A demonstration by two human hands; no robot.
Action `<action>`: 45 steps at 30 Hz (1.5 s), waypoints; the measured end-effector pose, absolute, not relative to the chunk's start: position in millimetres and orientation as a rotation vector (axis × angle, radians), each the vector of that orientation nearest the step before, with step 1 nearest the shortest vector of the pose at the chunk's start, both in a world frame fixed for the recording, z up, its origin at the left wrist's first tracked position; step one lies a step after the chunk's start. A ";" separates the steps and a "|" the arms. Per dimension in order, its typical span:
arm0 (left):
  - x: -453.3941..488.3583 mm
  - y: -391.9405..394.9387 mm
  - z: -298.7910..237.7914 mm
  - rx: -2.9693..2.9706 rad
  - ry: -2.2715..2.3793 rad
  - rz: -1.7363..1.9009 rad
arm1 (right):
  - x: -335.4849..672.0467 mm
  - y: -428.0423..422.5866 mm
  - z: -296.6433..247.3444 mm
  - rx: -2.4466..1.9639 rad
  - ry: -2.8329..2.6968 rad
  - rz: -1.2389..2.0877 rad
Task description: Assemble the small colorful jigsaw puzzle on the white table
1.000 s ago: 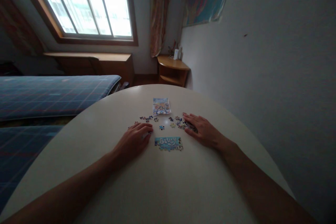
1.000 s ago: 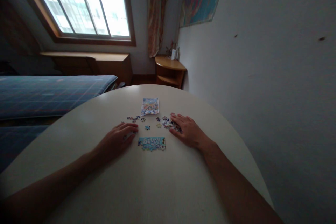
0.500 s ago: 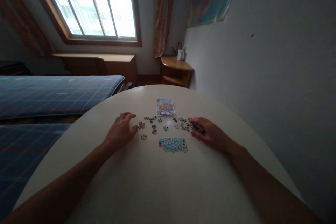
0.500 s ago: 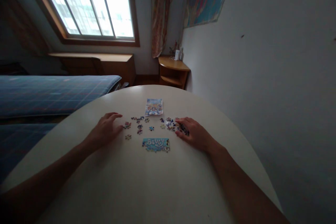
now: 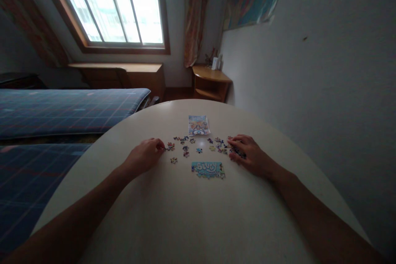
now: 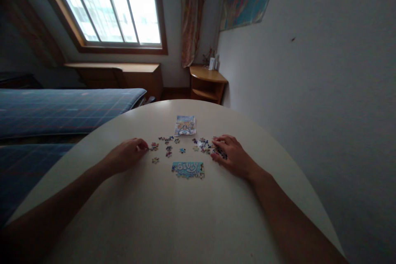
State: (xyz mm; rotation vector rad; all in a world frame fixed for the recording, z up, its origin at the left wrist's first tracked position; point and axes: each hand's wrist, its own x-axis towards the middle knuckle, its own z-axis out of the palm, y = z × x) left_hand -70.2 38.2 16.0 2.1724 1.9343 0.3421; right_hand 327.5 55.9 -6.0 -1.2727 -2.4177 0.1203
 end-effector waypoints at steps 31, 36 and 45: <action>-61.7 55.4 -5.6 2.283 1.762 0.737 | 327.6 55.0 -4.1 -1.305 -2.430 0.154; -63.2 59.2 -7.7 2.246 1.827 0.766 | 328.4 54.8 -5.6 -1.288 -2.419 0.154; -65.2 61.5 -12.3 2.279 1.874 0.801 | 326.5 53.8 -4.2 -1.306 -2.424 0.160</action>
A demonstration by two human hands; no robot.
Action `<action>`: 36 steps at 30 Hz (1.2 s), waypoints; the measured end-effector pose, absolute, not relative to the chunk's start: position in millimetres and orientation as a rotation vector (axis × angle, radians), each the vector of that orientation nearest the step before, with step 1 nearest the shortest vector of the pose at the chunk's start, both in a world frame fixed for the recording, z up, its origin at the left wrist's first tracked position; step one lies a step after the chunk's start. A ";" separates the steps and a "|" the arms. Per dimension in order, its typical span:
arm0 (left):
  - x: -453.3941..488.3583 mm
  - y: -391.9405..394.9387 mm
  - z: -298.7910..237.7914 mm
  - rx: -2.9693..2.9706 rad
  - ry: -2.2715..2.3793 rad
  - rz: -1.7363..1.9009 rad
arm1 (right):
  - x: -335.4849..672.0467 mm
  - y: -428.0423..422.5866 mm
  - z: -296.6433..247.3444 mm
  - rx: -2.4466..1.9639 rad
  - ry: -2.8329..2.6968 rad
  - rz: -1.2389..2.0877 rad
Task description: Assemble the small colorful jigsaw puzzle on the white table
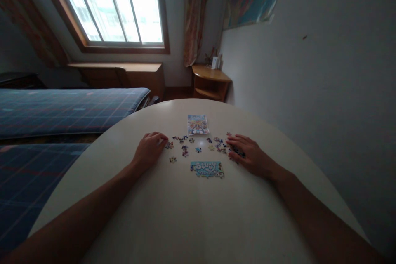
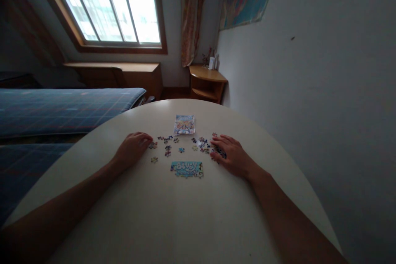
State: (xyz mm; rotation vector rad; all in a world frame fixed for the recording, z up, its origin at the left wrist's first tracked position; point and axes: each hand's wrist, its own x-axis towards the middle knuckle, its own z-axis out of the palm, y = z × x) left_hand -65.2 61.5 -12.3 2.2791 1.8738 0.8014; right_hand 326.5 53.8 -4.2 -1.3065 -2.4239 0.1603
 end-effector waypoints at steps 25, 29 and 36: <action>-57.1 51.5 -16.5 2.400 1.725 0.711 | 325.0 56.1 -3.9 -1.256 -2.383 0.178; -57.8 51.7 -17.1 2.411 1.714 0.714 | 324.6 55.5 -2.8 -1.262 -2.381 0.184; -57.4 52.0 -18.2 2.426 1.728 0.701 | 325.7 57.5 -5.6 -1.215 -2.373 0.181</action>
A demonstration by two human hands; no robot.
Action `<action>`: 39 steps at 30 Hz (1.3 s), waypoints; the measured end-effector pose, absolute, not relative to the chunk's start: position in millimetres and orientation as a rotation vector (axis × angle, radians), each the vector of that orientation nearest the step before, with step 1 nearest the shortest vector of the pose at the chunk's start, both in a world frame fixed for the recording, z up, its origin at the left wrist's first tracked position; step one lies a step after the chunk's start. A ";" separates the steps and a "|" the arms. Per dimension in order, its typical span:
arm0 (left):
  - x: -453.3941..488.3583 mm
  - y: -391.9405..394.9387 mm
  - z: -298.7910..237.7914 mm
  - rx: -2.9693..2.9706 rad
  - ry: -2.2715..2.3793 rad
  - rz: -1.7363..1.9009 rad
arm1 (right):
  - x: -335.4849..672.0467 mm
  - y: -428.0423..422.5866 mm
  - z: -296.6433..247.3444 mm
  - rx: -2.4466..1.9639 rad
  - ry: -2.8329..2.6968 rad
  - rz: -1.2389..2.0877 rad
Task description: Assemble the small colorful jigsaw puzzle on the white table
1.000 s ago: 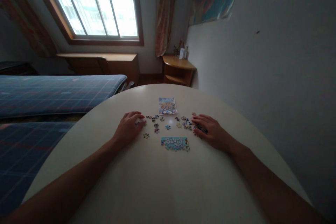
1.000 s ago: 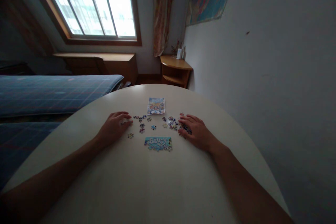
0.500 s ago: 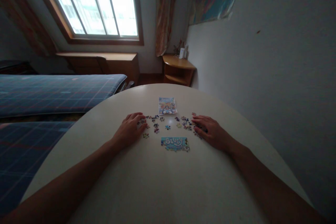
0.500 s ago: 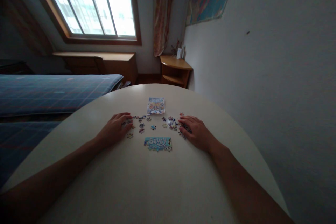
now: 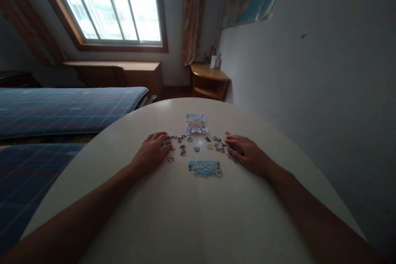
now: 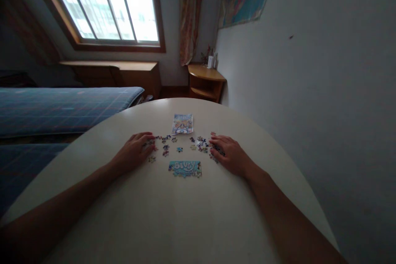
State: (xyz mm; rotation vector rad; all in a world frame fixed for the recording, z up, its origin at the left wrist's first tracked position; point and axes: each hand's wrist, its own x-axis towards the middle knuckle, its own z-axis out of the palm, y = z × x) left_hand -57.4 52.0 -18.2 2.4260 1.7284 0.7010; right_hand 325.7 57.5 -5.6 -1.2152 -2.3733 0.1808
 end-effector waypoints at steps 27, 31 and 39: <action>-57.4 51.5 -19.3 2.476 1.714 0.708 | 323.8 55.9 -3.1 -1.223 -2.375 0.178; -56.2 51.2 -17.2 2.501 1.688 0.739 | 323.4 55.4 -2.9 -1.229 -2.375 0.180; -38.9 33.1 -5.6 2.821 1.098 0.701 | 323.3 56.2 -3.2 -1.240 -2.389 0.175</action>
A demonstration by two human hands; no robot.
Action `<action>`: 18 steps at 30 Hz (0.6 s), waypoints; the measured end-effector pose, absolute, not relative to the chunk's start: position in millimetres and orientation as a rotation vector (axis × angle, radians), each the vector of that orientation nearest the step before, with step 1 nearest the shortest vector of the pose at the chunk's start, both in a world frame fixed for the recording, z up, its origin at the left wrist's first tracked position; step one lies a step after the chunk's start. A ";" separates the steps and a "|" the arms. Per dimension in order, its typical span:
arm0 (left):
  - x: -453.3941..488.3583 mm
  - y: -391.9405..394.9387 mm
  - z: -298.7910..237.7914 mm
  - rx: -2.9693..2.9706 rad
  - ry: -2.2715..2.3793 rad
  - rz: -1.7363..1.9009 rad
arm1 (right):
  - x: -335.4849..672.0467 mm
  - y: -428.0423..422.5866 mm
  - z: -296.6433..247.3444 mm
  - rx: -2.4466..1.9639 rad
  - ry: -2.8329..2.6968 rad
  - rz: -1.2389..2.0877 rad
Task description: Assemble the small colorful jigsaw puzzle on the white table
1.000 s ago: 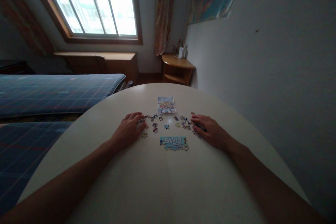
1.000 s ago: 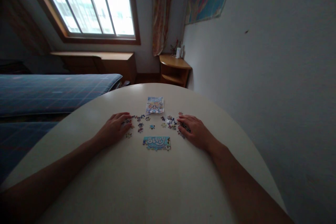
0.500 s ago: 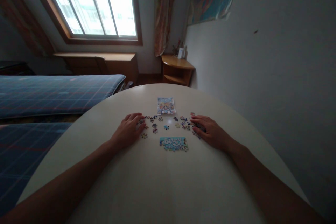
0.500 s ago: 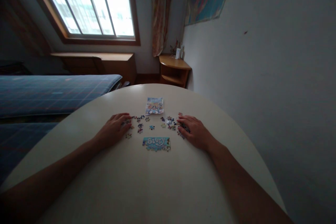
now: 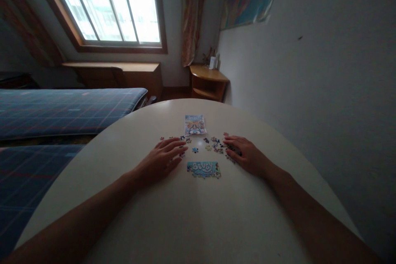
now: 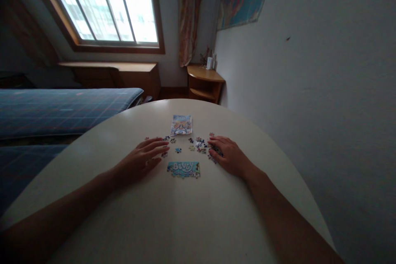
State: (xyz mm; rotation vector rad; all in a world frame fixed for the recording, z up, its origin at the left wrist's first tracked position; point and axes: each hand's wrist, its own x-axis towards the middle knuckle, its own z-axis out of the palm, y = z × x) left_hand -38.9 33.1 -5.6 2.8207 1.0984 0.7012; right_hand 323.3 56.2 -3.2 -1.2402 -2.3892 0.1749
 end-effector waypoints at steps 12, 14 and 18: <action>-37.1 34.1 -10.9 2.720 1.242 0.762 | 323.7 55.3 -2.7 -1.215 -2.377 0.176; -36.2 33.9 -11.2 2.703 1.267 0.766 | 323.7 55.3 -2.5 -1.214 -2.378 0.181; -35.0 34.2 -11.2 2.695 1.269 0.773 | 322.4 55.5 -1.9 -1.225 -2.351 0.248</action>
